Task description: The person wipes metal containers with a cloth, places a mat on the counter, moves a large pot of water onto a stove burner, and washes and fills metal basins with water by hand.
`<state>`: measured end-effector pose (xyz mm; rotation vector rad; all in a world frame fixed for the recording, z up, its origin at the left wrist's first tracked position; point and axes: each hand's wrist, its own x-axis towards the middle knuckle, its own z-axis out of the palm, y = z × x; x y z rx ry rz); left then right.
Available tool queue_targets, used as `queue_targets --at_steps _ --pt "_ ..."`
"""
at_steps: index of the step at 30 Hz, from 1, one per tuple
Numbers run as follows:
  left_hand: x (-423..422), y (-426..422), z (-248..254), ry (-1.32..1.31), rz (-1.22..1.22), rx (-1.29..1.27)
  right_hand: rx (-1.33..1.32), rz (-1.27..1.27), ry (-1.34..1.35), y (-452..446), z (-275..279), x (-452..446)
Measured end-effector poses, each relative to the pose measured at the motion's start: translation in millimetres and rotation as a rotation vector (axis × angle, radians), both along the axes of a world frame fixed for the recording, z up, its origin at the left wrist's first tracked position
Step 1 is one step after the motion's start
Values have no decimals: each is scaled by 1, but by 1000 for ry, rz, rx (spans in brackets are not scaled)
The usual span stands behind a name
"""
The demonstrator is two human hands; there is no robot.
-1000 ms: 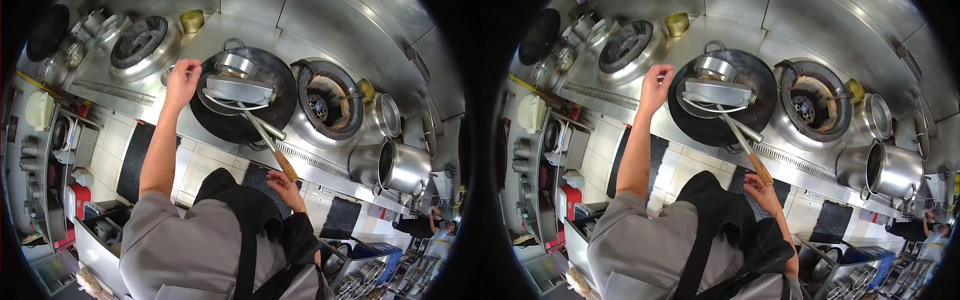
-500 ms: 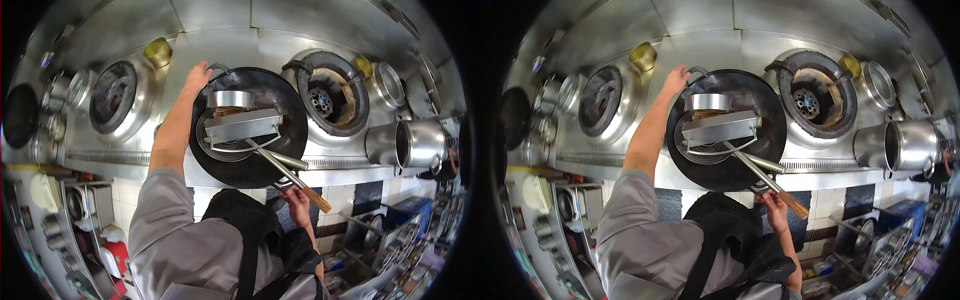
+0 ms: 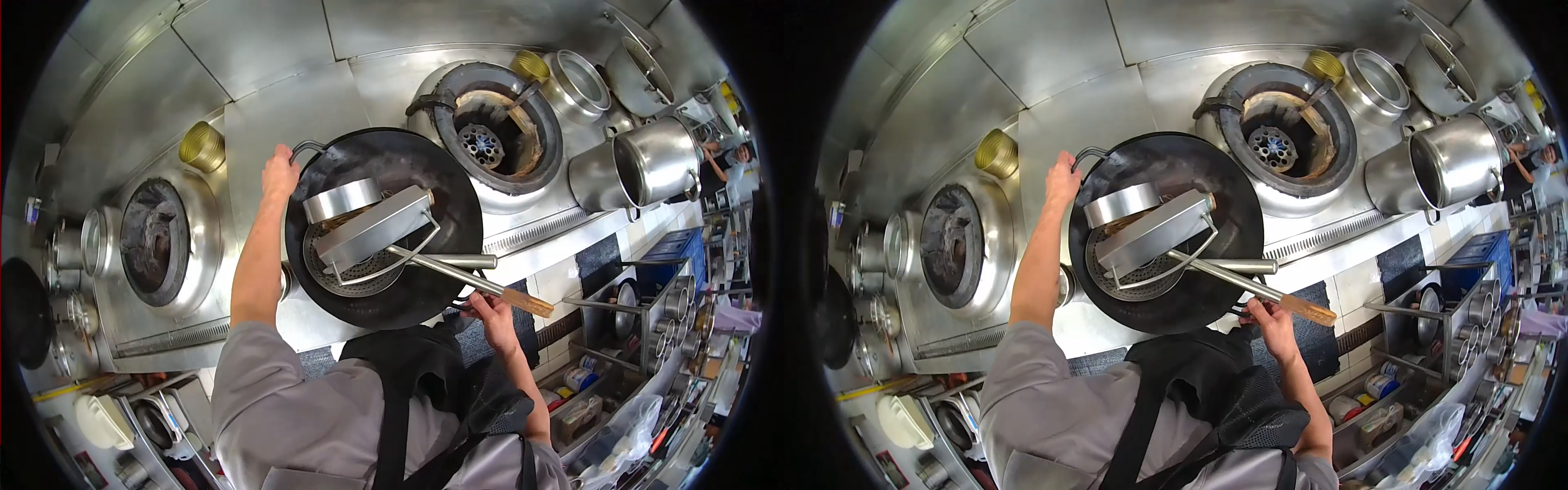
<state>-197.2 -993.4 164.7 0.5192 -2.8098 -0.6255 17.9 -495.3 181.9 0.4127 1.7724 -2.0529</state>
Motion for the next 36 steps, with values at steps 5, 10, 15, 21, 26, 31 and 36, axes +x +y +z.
queue_targets --at_steps 5,10,15,21,26,31,36 --pt "-2 -4 20 10 -59 -5 12 2 -51 6 23 -2" --pt "-16 9 71 120 -144 -23 -36 -4 -19 18 43 -4" --pt "-63 45 128 158 -275 -46 -86 -71 42 42 72 -19" --pt "-167 107 134 259 -441 8 -94 -144 92 113 101 -70" --pt "-220 166 139 67 -437 0 -100 -131 127 181 98 -108" --pt "-304 193 85 332 -623 -47 -114 -147 106 224 60 -151" --pt "-304 276 119 244 -423 -99 -185 -163 90 240 46 -178"
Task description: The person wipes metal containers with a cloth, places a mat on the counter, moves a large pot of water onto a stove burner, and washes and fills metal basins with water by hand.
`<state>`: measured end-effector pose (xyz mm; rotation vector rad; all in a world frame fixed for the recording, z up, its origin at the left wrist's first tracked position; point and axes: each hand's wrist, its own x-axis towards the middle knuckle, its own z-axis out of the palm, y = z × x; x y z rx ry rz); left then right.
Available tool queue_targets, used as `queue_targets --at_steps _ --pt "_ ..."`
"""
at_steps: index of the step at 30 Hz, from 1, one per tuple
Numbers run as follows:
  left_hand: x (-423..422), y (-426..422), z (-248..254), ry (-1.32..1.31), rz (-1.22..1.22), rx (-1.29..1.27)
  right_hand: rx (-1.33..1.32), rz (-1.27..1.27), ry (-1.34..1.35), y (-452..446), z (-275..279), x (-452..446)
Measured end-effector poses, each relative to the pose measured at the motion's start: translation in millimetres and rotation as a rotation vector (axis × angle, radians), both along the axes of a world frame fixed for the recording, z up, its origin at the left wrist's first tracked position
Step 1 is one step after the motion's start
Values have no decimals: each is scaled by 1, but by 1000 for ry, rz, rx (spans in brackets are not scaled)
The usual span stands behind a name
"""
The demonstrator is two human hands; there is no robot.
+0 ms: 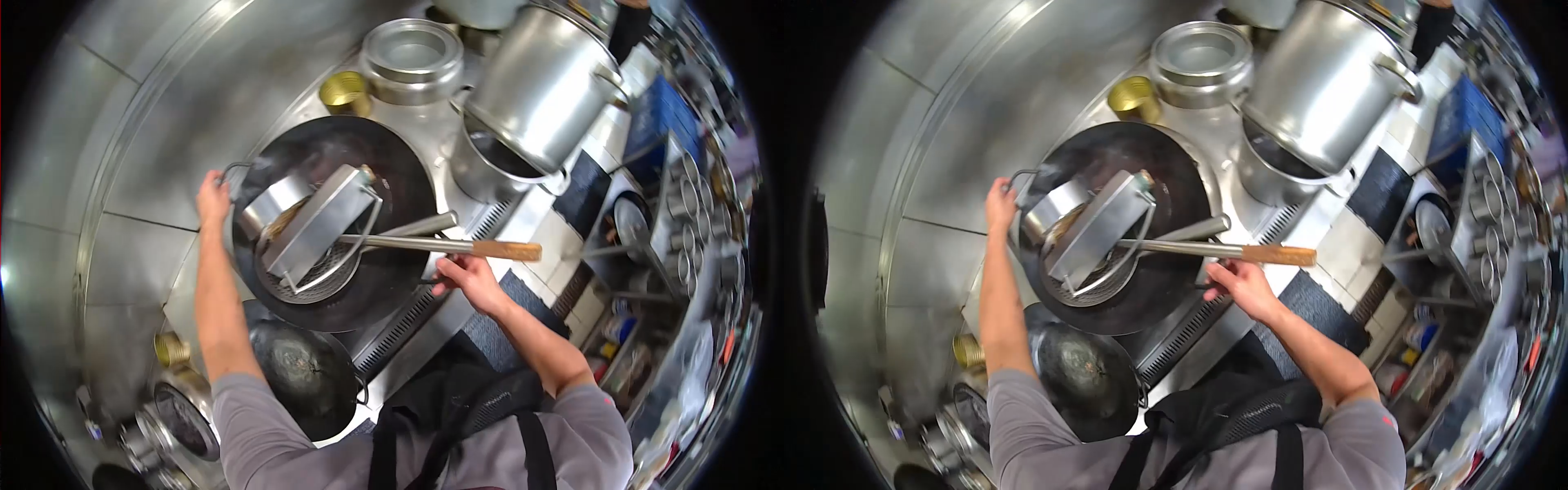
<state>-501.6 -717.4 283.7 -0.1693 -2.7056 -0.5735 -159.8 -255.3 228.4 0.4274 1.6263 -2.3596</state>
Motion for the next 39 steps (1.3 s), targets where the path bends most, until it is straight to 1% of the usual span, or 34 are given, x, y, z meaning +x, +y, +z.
queue_targets --at_steps 1,3,4,6,7,9,10,11,12,13,14,15,16,18,19,21,22,24,26,28,29,30,31,32,33,34,35,36,37,38,39 --pt "-13 6 -5 26 33 -68 -9 -7 -24 1 -9 -7" --pt "-27 28 -4 -64 86 -55 -39 -4 -28 3 -19 -23" --pt "-16 27 -9 -144 136 -70 -66 22 -56 4 -24 -23" --pt "-30 31 -23 -133 143 -44 -143 -4 -20 1 -39 -35" --pt "-39 30 -34 -130 148 -19 -130 3 -52 1 -46 -41" --pt "-48 39 -40 -138 148 -64 -63 38 -85 3 -56 -50" --pt "-61 29 -65 -44 91 -4 -87 11 -52 -1 -71 -53" --pt "-59 -1 -87 41 52 61 -51 33 -45 -4 -74 -40" --pt "-75 -12 -99 -94 111 145 -55 18 -60 -4 -81 -40" --pt "-83 -11 -101 -125 98 155 -61 29 -90 -5 -79 -39" --pt "-65 15 -75 -138 120 69 -61 49 -106 -7 -83 -40" --pt "-68 16 -81 -50 116 17 -74 66 -95 -7 -81 -39" --pt "-65 22 -84 -43 96 33 -122 50 -71 -9 -86 -37" --pt "-57 28 -75 16 133 -29 -108 74 -68 -9 -83 -36" --pt "-54 29 -68 -88 158 -41 -103 74 -60 -9 -82 -36" --pt "-39 34 -55 -114 160 -4 -170 54 -111 -10 -83 -33" --pt "-30 34 -48 -143 160 29 -161 59 -105 -9 -88 -33" --pt "-8 23 -36 -97 137 30 -109 62 -41 -9 -92 -29" --pt "17 -2 -27 -53 118 24 -96 24 -71 -11 -96 -14" --pt "40 -43 -25 -40 116 65 92 39 -19 -5 -104 6" --pt "60 -58 -15 -54 123 87 131 63 1 -4 -108 18" --pt "76 -88 -17 -49 119 87 132 60 6 -5 -111 31" --pt "88 -127 -22 -50 105 78 216 82 6 -7 -113 44" --pt "97 -148 -23 -54 85 68 300 100 1 -12 -114 60" --pt "118 -146 -12 -51 78 70 362 114 -6 -19 -110 75" --pt "150 -155 0 -102 143 123 362 125 3 -31 -109 89" --pt "180 -164 16 -152 210 175 451 150 73 -43 -108 102" --pt "203 -179 18 -148 211 179 545 162 137 -54 -106 117" --pt "226 -194 15 -143 182 244 550 157 135 -64 -104 130" --pt "248 -207 15 -138 153 307 671 265 266 -76 -100 137" --pt "273 -217 21 -142 151 307 788 378 397 -89 -94 144"
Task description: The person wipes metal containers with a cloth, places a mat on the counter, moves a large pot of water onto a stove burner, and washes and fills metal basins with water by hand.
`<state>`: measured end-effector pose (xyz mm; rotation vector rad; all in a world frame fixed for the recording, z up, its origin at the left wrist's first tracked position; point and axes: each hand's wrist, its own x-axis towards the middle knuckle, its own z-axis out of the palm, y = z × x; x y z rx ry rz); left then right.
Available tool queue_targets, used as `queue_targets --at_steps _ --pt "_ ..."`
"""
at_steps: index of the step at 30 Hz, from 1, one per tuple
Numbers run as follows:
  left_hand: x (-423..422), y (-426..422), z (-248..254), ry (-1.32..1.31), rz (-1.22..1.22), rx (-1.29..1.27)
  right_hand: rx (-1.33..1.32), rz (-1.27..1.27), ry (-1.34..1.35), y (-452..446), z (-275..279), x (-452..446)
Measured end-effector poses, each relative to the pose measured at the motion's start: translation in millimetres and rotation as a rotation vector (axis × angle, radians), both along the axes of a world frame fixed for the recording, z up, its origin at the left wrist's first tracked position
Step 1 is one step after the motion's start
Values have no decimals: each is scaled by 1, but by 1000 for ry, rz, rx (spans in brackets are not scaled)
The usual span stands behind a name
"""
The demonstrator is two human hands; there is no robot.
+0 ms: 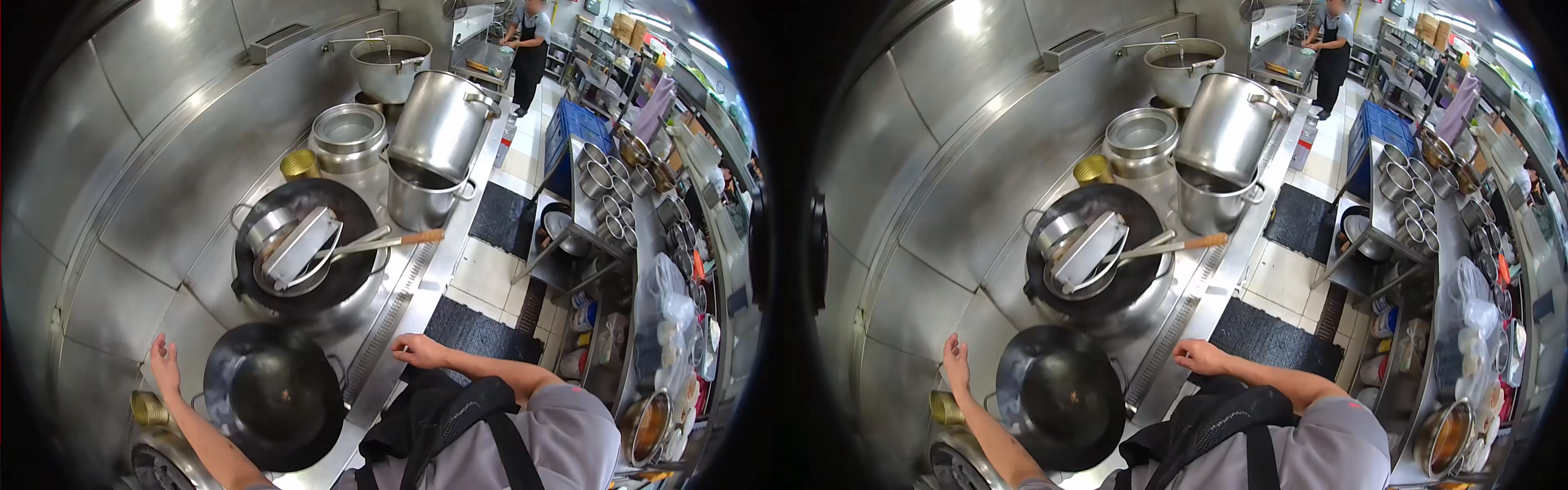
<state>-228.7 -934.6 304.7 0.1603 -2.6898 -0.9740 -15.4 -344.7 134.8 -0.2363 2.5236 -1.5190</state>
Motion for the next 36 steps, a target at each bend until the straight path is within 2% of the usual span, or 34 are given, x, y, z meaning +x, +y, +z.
queue_targets --at_steps 1,3,4,6,9,10,11,13,16,18,22,29,33,36 --pt "28 -8 3 -7 -21 78 4 2 -7 -11 7 6" --pt "76 -30 -4 -26 -18 166 231 308 112 -32 30 14" --pt "100 -44 -10 7 -54 263 251 384 147 -39 28 15" --pt "165 -66 -10 77 -54 358 298 400 153 -54 43 16" --pt "262 -49 4 146 88 304 389 305 32 -80 61 6" --pt "287 -43 -1 196 146 343 282 275 112 -82 51 -2" --pt "308 -37 -10 258 189 380 262 209 133 -91 65 -6" --pt "346 -26 -38 342 261 480 285 133 264 -101 63 -18" --pt "385 2 -56 333 330 595 309 4 266 -114 50 -31" --pt "399 15 -62 310 337 651 298 -66 234 -116 34 -42" --pt "396 19 -71 285 278 679 64 -340 -214 -132 34 -58" --pt "344 16 -70 244 170 589 -228 -260 -486 -136 18 -58" --pt "325 13 -67 282 250 538 -427 -213 -659 -140 28 -43" --pt "317 18 -68 241 273 529 -389 -205 -725 -143 34 -40"
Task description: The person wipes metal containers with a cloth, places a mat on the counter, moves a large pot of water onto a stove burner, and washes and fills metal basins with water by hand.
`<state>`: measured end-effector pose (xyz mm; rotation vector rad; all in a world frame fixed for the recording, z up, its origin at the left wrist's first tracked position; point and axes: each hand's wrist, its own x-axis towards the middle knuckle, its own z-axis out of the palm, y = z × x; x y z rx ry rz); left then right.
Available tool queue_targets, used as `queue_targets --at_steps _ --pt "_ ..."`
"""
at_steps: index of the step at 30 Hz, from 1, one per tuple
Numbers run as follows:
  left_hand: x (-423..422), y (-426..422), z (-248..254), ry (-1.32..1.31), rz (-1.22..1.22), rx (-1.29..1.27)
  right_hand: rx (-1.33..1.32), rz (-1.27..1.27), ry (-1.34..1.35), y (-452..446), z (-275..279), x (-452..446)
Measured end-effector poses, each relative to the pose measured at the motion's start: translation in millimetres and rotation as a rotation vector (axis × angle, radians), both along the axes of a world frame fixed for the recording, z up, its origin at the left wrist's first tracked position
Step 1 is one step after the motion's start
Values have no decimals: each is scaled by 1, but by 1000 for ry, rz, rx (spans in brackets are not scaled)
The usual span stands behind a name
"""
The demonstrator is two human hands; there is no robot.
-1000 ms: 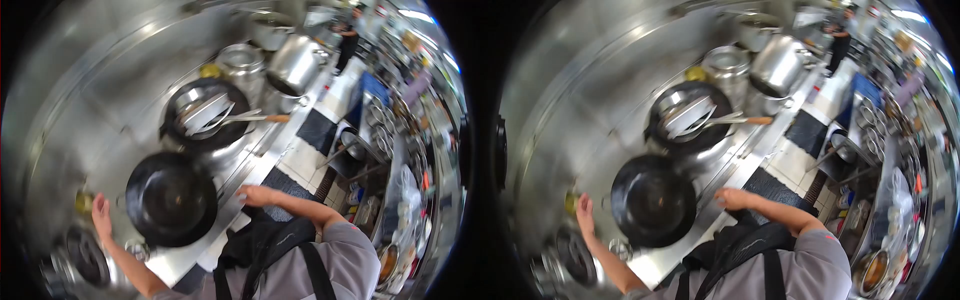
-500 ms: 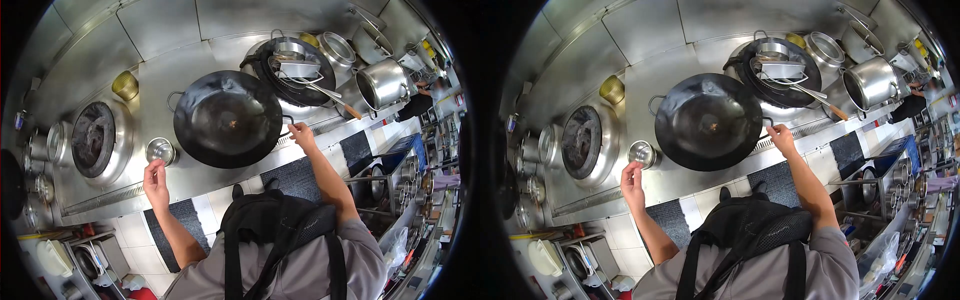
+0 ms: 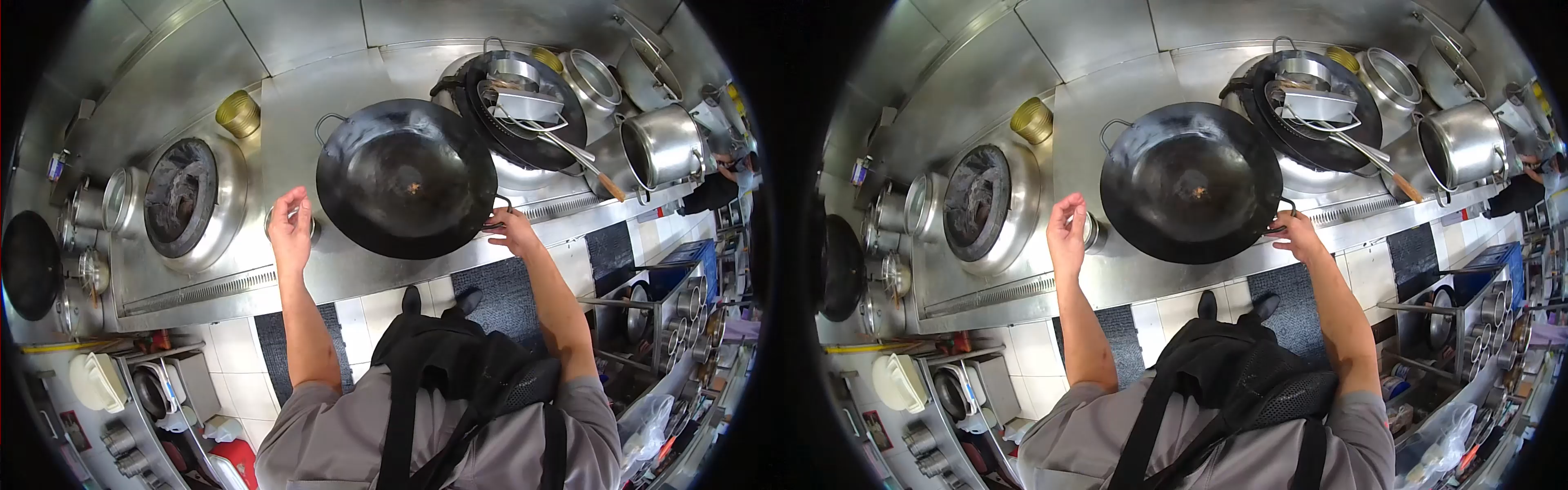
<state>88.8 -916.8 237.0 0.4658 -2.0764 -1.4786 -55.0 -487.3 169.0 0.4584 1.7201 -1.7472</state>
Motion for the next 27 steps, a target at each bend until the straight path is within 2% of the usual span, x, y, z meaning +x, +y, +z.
queue_targets --at_steps 4,7,9,12,15,19,23,24,27 --pt "1 12 -11 -2 -76 -118 -75 101 -21 0 -18 7" --pt "3 26 -22 16 -96 -28 -168 16 54 -6 -35 16" --pt "5 35 -20 -1 -119 -116 -182 -123 165 -17 -38 24" --pt "10 39 -20 -6 -164 -89 -184 -235 191 -32 -51 34" --pt "23 56 6 -5 -113 -181 -174 -270 169 -25 -26 64" --pt "45 80 24 10 -95 -212 -186 -332 118 27 -28 108" --pt "51 123 35 47 -116 -204 -376 -434 51 105 -23 182" --pt "48 135 38 66 -123 -229 -383 -395 71 130 -17 200" --pt "33 184 45 144 -186 -242 -372 -514 96 193 4 251"
